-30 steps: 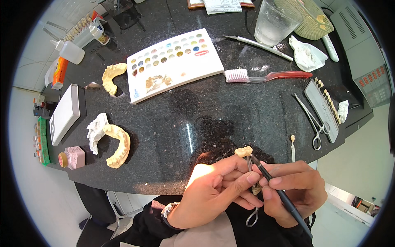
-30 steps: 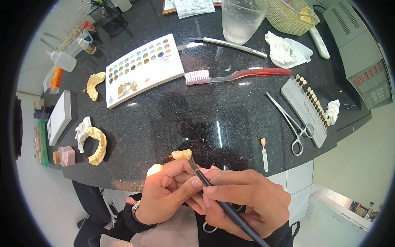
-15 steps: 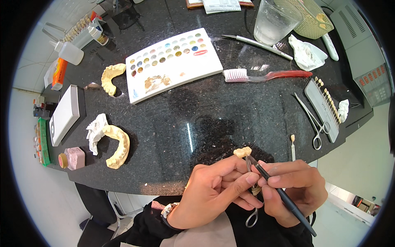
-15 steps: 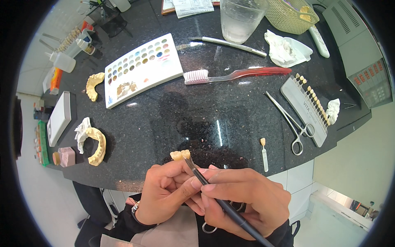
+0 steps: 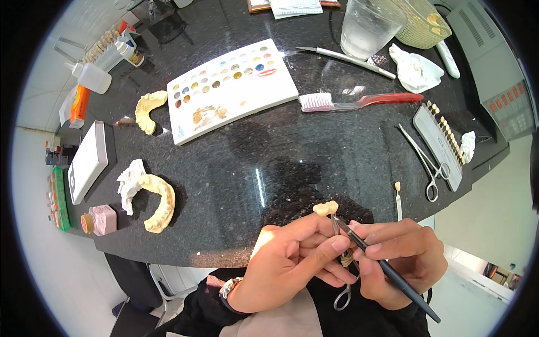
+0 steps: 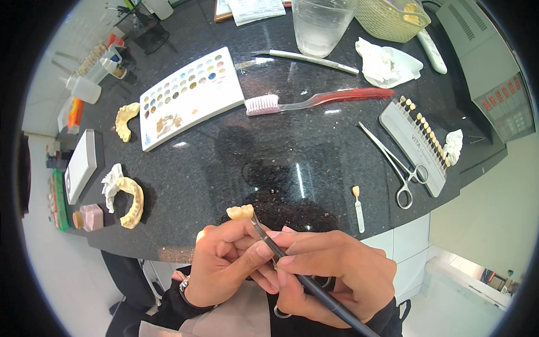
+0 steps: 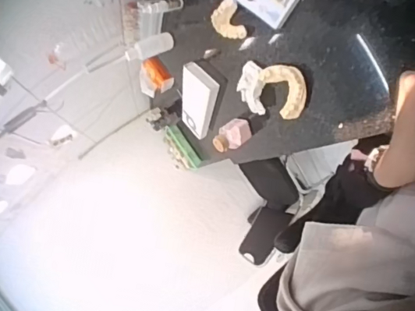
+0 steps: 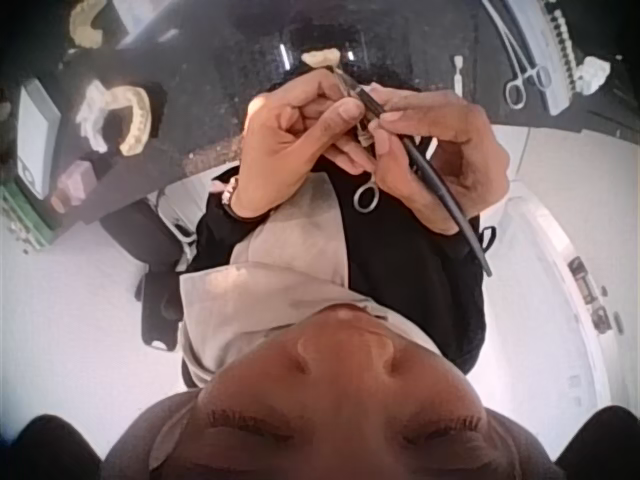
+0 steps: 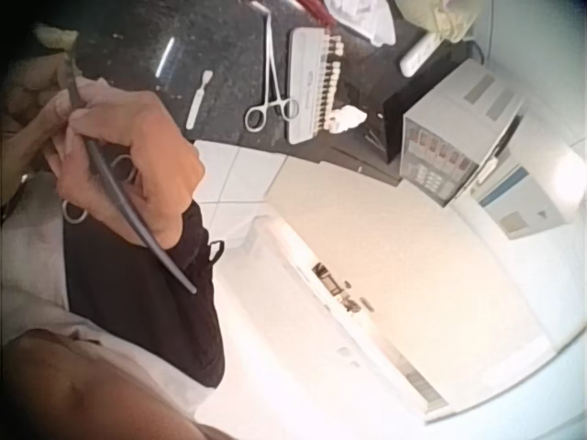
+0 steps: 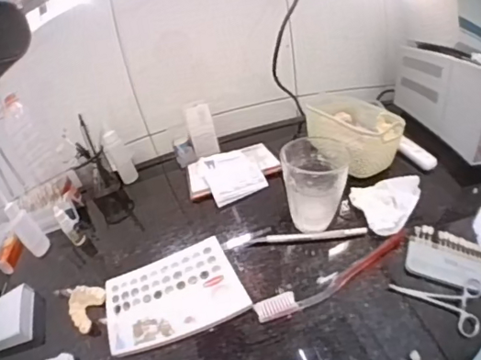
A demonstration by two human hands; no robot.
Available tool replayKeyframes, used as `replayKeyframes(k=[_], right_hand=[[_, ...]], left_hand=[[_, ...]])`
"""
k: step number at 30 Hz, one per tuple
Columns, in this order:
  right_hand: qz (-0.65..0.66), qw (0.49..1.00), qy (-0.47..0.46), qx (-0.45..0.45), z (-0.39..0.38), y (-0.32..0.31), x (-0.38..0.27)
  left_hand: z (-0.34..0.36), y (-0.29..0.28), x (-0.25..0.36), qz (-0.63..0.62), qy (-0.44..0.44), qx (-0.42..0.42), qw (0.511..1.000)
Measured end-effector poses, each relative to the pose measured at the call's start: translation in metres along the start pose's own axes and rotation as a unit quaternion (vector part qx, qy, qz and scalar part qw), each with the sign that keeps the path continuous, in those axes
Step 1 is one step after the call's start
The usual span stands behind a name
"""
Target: The person applies characterization stains to a three-unit dental bridge using a fine brush, dipping the brush into various pigments on a ceramic palette and painting the prosthetic surface while holding it in a hemostat.
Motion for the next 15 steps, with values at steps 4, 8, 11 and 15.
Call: replayKeyframes(k=[4, 8, 11, 15], right_hand=[[0.001, 1.000, 0.010, 0.015, 0.0007, -0.0020, 0.0014], [-0.021, 1.000, 0.017, 0.015, 0.0004, -0.0014, 0.0012], [-0.029, 0.999, -0.015, 0.008, 0.0006, -0.0017, -0.0018], [-0.020, 1.000, 0.007, 0.012, 0.0021, -0.0021, -0.0004]], left_hand=[[0.0007, 0.0004, -0.0022, -0.005, -0.004, 0.001, 1.000], [-0.0004, 0.0011, -0.0006, -0.003, 0.000, -0.003, 1.000], [0.0006, 0.0004, -0.0007, -0.010, -0.001, 0.004, 1.000], [0.0026, 0.0002, 0.0035, 0.009, 0.017, 0.001, 1.000]])
Point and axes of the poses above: each hand's wrist, its own z-axis towards the middle knuckle, its own y-axis out of the palm, x = y × z, the point moved 10 cm from there along z, towards the middle knuckle, and after that the axes turned 15 degrees about y, right-handed, at the moved point
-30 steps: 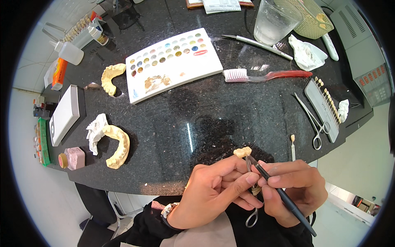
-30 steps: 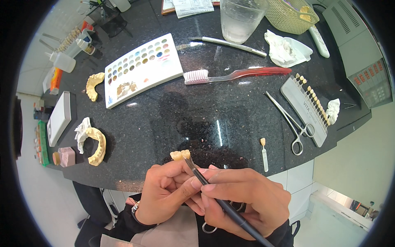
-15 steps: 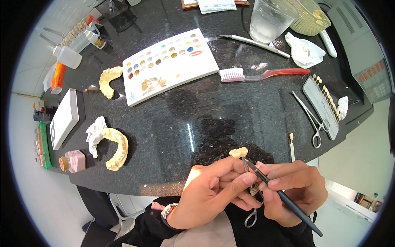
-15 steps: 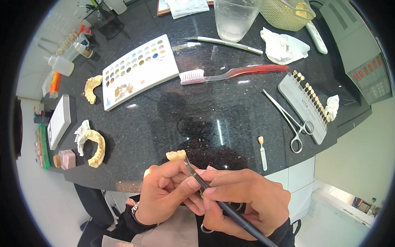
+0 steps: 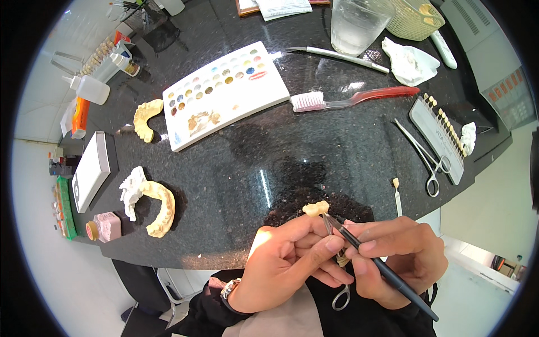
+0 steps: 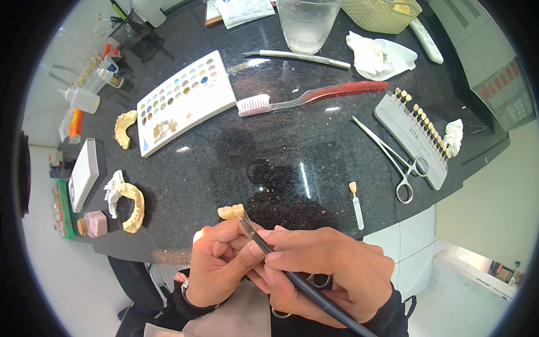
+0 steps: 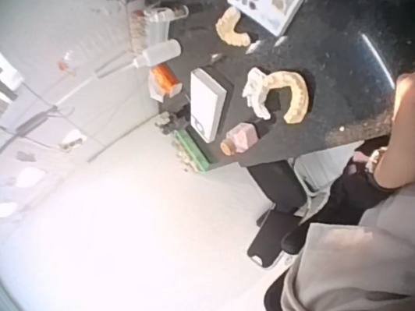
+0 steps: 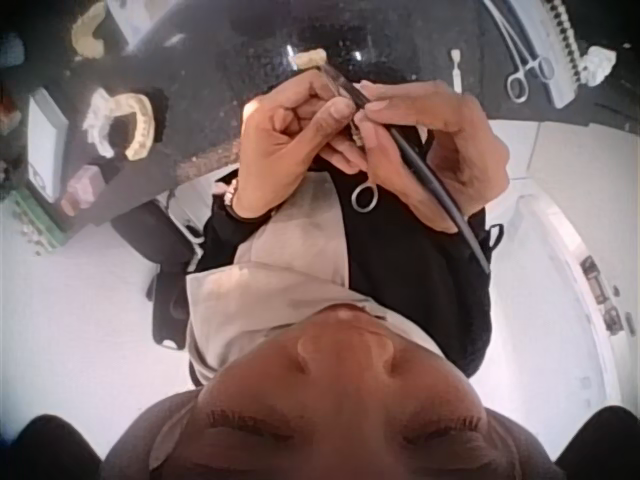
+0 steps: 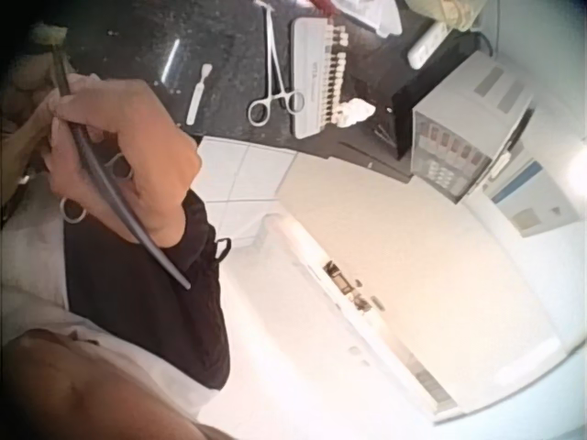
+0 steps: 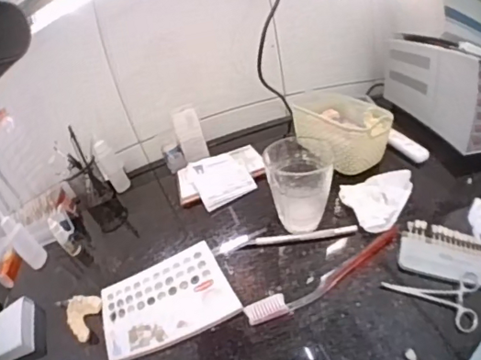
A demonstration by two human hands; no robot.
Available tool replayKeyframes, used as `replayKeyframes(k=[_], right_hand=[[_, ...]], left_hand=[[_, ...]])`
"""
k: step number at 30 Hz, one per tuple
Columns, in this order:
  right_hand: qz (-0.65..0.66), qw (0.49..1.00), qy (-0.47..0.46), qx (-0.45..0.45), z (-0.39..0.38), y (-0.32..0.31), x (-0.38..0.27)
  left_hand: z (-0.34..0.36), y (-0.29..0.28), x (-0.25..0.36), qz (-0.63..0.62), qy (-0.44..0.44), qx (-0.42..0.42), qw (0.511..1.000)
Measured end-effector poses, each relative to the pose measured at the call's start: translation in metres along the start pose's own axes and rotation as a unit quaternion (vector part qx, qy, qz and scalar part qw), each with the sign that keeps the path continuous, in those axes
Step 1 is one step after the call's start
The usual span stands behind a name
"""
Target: The person applies characterization stains to a three-unit dental bridge using a fine brush, dipping the brush into various pigments on a ceramic palette and painting the prosthetic surface while holding it in a hemostat.
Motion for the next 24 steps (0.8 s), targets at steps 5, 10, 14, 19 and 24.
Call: replayKeyframes(k=[5, 10, 14, 19, 24], right_hand=[[-0.017, 0.999, -0.005, -0.028, 0.0023, 0.0026, -0.0010], [-0.010, 1.000, 0.001, -0.014, 0.0021, 0.0008, -0.0014], [-0.011, 1.000, 0.024, -0.013, 0.0031, 0.0023, 0.0017], [-0.018, 1.000, -0.005, -0.022, 0.0020, 0.0013, -0.0028], [-0.019, 1.000, 0.007, -0.010, 0.0029, 0.0013, -0.0023]], left_hand=[[0.0010, -0.0012, 0.0035, 0.050, 0.019, -0.011, 0.999], [0.0014, -0.0020, 0.0037, 0.062, 0.022, 0.001, 0.998], [0.0021, -0.0036, 0.0057, 0.077, 0.039, 0.005, 0.996], [0.0006, -0.0019, 0.0032, 0.040, 0.021, 0.010, 0.999], [0.0014, -0.0014, 0.0072, 0.052, 0.044, 0.003, 0.998]])
Point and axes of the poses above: each hand's wrist, its own z-axis towards the middle knuckle, its own y-axis out of the palm, x = y × z, the point moved 10 cm from there along z, towards the middle knuckle, and after that the axes turned 15 degrees about y, right-handed, at the moved point
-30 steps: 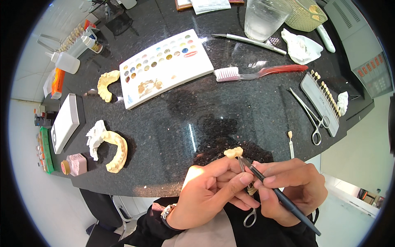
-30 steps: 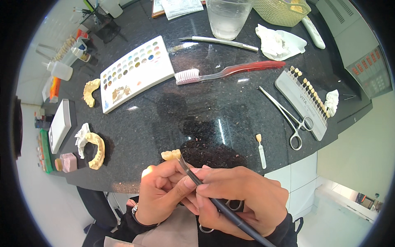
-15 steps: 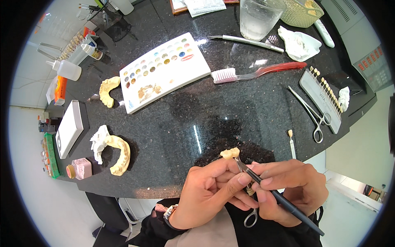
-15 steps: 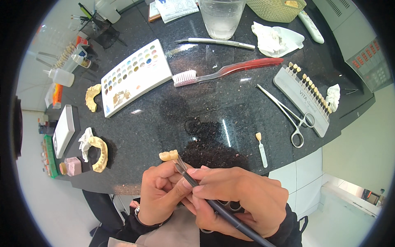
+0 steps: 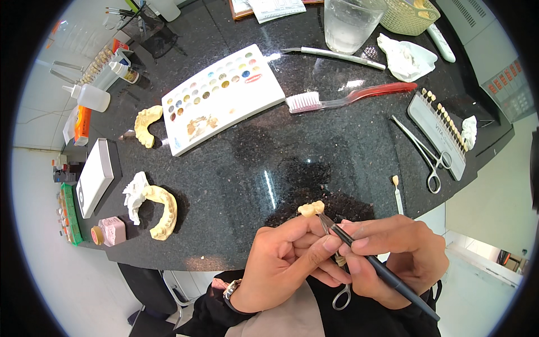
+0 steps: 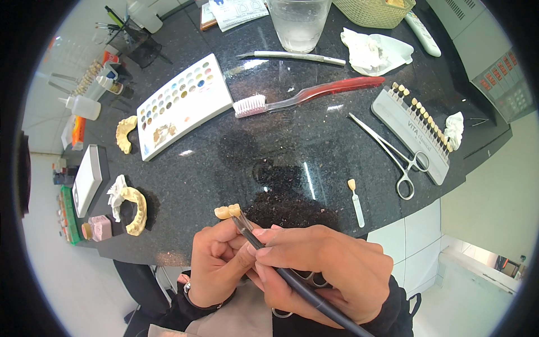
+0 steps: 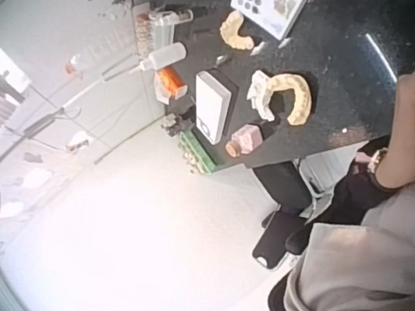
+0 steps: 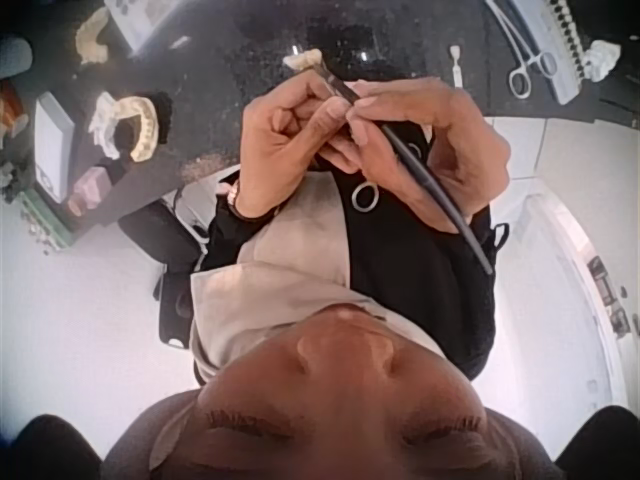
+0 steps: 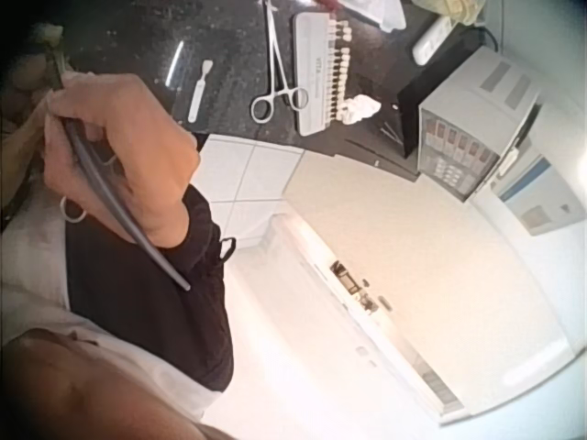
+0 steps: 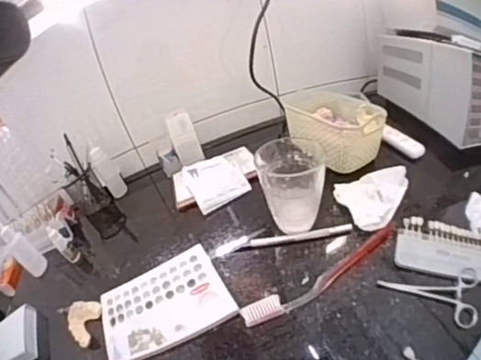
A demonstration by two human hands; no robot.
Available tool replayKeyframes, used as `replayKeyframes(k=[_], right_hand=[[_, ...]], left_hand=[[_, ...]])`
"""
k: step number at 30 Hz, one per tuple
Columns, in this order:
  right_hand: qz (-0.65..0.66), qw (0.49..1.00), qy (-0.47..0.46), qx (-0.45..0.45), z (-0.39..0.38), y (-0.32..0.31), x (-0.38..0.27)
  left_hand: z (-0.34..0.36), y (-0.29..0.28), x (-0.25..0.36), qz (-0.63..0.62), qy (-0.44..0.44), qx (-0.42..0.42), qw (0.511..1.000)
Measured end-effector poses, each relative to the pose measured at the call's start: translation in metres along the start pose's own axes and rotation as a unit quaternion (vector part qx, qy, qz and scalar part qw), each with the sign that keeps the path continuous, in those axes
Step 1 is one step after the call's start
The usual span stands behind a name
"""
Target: The person applies characterization stains to a three-unit dental bridge using a fine brush, dipping the brush into various pigments on a ceramic palette and painting the prosthetic surface while holding it in a hemostat.
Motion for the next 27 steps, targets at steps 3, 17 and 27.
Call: replayKeyframes(k=[3, 17, 27], right_hand=[[-0.006, 1.000, -0.011, -0.009, -0.0002, 0.0004, 0.0001], [0.007, 1.000, 0.006, 0.005, -0.0017, -0.0027, 0.0033], [-0.003, 1.000, 0.018, -0.011, -0.0009, -0.0032, 0.0048]], left_hand=[[0.0009, 0.0007, 0.0009, 0.015, -0.001, -0.011, 1.000], [-0.0015, -0.0004, -0.0021, -0.005, -0.020, 0.000, 1.000], [-0.0045, 0.0000, -0.0035, 0.003, -0.020, -0.001, 1.000]])
Point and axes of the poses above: each hand's wrist, its own z-axis towards the middle knuckle, its own y-axis out of the palm, x = y × z, the point moved 10 cm from there along z, towards the middle knuckle, and after that the axes turned 15 degrees about y, right-handed, at the moved point
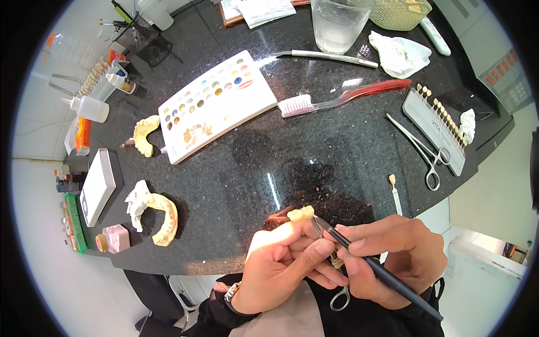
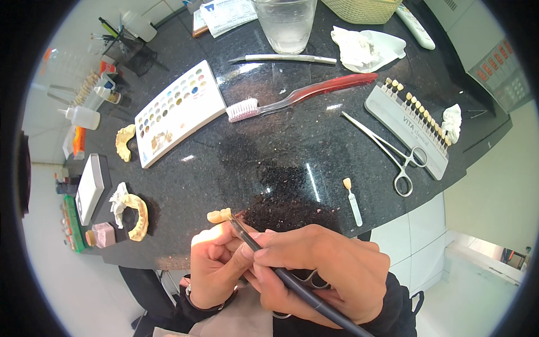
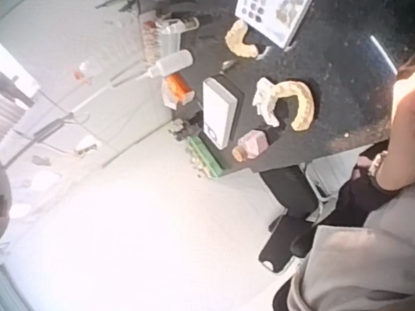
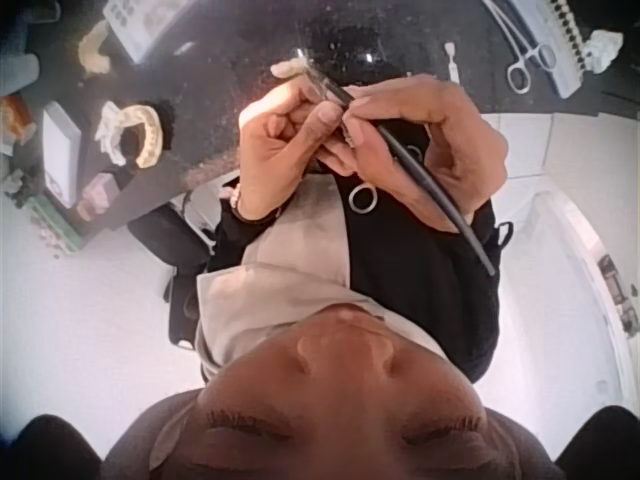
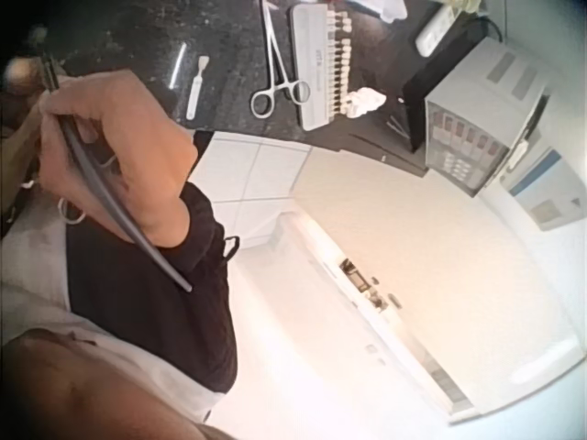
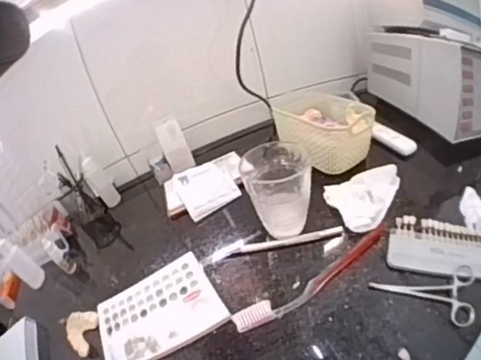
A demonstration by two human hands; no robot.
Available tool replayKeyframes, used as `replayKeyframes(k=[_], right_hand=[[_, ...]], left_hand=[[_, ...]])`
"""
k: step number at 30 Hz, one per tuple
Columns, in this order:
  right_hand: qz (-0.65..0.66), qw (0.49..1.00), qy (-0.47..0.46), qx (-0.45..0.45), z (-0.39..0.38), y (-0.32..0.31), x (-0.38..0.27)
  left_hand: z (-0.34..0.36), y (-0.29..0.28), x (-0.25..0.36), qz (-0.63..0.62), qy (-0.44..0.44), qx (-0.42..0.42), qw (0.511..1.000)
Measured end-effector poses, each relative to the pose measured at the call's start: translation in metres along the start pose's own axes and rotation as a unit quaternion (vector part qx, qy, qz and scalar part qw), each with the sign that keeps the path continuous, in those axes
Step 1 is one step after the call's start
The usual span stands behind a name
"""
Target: The person applies characterization stains to a three-unit dental bridge using a fine brush, dipping the brush into various pigments on a ceramic palette and painting the prosthetic surface while holding it in a hemostat.
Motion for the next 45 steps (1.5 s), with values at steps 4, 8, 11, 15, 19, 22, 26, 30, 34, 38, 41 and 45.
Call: replayKeyframes(k=[4, 8, 11, 15, 19, 22, 26, 30, 34, 38, 41, 45], right_hand=[[-0.005, 1.000, -0.002, -0.011, 0.001, 0.001, -0.001], [0.001, 1.000, -0.015, 0.000, 0.000, 0.001, -0.003], [0.007, 1.000, 0.008, -0.007, 0.002, 0.001, -0.001], [-0.003, 1.000, -0.013, -0.012, 0.000, 0.003, -0.003], [0.003, 1.000, -0.008, 0.000, 0.002, 0.001, -0.003], [-0.016, 1.000, -0.007, -0.007, 0.001, 0.002, -0.005], [-0.003, 1.000, -0.016, -0.005, -0.001, 0.002, -0.004], [-0.004, 1.000, -0.001, -0.002, 0.002, 0.004, -0.007], [-0.022, 1.000, 0.002, -0.013, 0.004, 0.005, -0.007], [-0.014, 1.000, -0.009, -0.016, 0.001, 0.005, -0.007], [-0.007, 1.000, -0.004, -0.002, 0.001, 0.004, -0.009], [-0.055, 0.997, -0.053, -0.024, 0.002, 0.011, -0.018]], left_hand=[[-0.001, -0.003, -0.002, -0.010, -0.008, 0.015, 1.000], [-0.002, -0.002, -0.003, -0.009, -0.016, 0.014, 1.000], [-0.001, -0.002, -0.004, -0.004, -0.015, 0.008, 1.000], [-0.003, -0.001, -0.005, -0.025, -0.016, 0.005, 1.000], [0.001, 0.000, -0.003, 0.000, -0.004, -0.007, 1.000], [0.004, 0.000, 0.003, 0.032, 0.008, -0.020, 0.999], [0.005, 0.001, 0.003, 0.016, 0.004, -0.016, 1.000], [0.004, -0.001, 0.006, 0.046, 0.020, -0.014, 0.999], [0.003, -0.001, -0.001, 0.011, 0.002, -0.003, 1.000], [0.001, -0.001, -0.001, -0.013, -0.005, 0.009, 1.000], [0.003, 0.000, 0.003, 0.014, 0.015, -0.008, 1.000], [0.004, -0.001, 0.005, 0.033, 0.026, -0.012, 0.999]])
Point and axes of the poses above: each hand's wrist, its own z-axis towards the middle knuckle, its own y-axis out of the palm, x = y × z, the point moved 10 cm from there along z, towards the middle knuckle, and after that the axes turned 15 degrees about y, right-handed, at the moved point
